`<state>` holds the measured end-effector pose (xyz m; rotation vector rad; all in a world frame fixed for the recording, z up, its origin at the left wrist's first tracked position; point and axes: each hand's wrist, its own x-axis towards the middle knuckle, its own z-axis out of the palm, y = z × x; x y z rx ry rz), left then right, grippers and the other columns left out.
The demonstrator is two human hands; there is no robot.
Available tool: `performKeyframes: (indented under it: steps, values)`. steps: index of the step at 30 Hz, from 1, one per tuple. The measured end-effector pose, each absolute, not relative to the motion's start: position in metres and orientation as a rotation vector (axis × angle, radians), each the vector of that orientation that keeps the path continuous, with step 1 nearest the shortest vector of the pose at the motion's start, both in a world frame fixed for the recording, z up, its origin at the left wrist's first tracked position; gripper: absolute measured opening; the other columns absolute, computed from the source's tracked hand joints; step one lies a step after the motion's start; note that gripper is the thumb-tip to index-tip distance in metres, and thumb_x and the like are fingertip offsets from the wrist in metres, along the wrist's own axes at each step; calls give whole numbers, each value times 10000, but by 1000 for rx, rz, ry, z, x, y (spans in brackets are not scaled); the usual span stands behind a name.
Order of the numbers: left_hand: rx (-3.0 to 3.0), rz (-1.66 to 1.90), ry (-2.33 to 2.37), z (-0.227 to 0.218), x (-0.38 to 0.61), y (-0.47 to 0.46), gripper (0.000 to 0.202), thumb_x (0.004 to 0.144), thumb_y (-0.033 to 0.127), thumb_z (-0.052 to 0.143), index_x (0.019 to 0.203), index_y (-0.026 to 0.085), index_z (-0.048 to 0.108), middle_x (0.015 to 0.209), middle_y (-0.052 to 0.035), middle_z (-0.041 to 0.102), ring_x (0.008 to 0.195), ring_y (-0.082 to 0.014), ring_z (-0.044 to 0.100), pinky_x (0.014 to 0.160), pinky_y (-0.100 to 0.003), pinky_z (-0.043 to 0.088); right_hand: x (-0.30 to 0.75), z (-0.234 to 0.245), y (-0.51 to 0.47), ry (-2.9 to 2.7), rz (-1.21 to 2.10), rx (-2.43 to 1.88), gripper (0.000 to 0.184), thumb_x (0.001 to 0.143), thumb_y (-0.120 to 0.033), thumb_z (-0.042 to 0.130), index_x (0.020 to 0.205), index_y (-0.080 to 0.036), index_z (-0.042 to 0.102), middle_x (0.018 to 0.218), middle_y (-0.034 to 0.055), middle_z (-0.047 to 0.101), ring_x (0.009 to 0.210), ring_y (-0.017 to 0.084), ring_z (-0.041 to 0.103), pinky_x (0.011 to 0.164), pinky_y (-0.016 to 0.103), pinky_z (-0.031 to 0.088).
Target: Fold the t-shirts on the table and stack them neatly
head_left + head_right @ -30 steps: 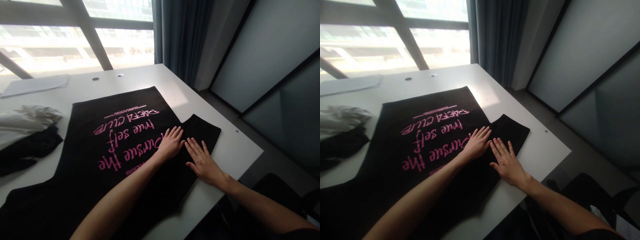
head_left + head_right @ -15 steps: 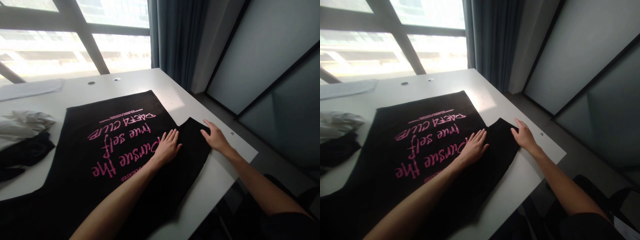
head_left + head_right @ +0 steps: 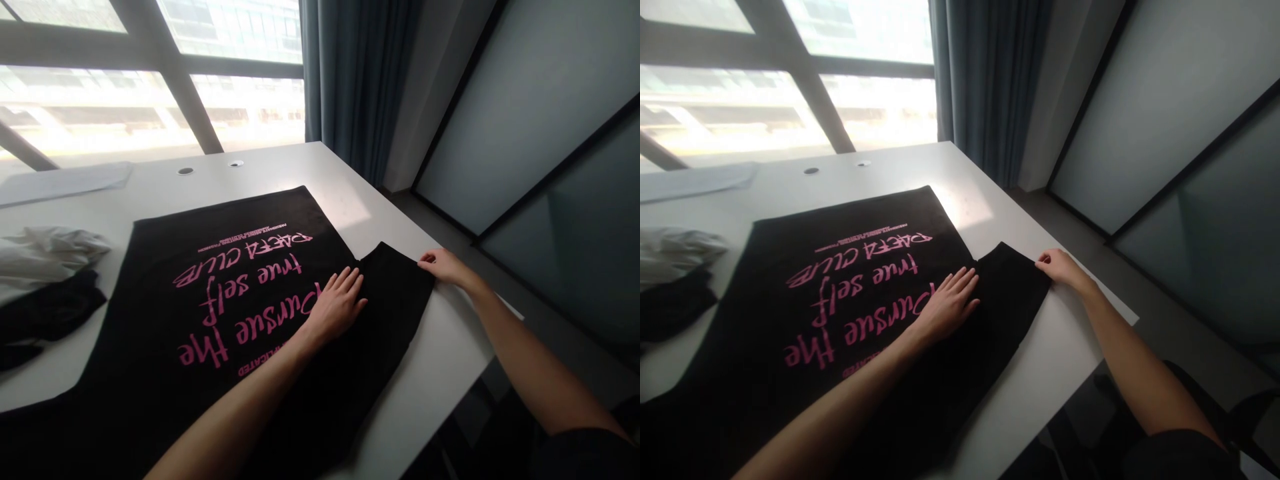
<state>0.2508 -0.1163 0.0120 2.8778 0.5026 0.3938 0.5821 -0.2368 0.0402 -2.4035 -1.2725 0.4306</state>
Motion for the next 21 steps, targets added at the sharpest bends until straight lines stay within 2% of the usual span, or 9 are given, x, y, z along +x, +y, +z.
performKeyframes:
  steps: [5, 10, 15, 18, 21]
  values:
    - [2884, 319, 406, 10, 248, -115, 595, 1042, 440, 473, 1550, 140, 397, 1646, -120, 337, 1540, -289, 268, 1256, -528, 247, 586, 46, -229, -1197, 704, -2382, 285, 771, -434, 730, 775, -149, 753, 745, 73, 731, 685, 201, 656, 597, 278, 476]
    - [2764, 469, 447, 17, 249, -117, 495, 1028, 324, 514, 1488, 146, 483, 1577, -127, 462, 1507, -285, 347, 1253, -532, 264, 586, 60, -229, -1153, 1027, -2203, 358, 727, -473, 798, 886, -155, 765, 889, 78, 760, 822, 215, 676, 665, 274, 492]
    - [2492, 764, 476, 24, 250, -116, 367, 988, 174, 509, 1335, 181, 628, 1381, -110, 632, 1306, -251, 570, 1147, -438, 451, 571, 80, -233, -961, 1152, -1999, 502, 696, -395, 843, 1131, -170, 735, 1022, 102, 776, 925, 245, 705, 746, 305, 538]
    - [2260, 845, 444, 26, 251, -115, 341, 961, 142, 516, 1257, 202, 673, 1285, -97, 664, 1191, -228, 627, 1076, -410, 508, 551, 98, -237, -946, 1102, -1893, 494, 676, -367, 862, 1114, -171, 744, 1011, 103, 782, 948, 264, 715, 813, 336, 556]
    - [1919, 800, 465, 29, 253, -114, 306, 962, 199, 553, 1238, 199, 684, 1244, -96, 676, 1110, -222, 659, 1001, -399, 554, 522, 116, -239, -998, 1072, -1797, 429, 718, -352, 834, 1102, -180, 750, 983, 86, 782, 965, 270, 718, 872, 357, 557]
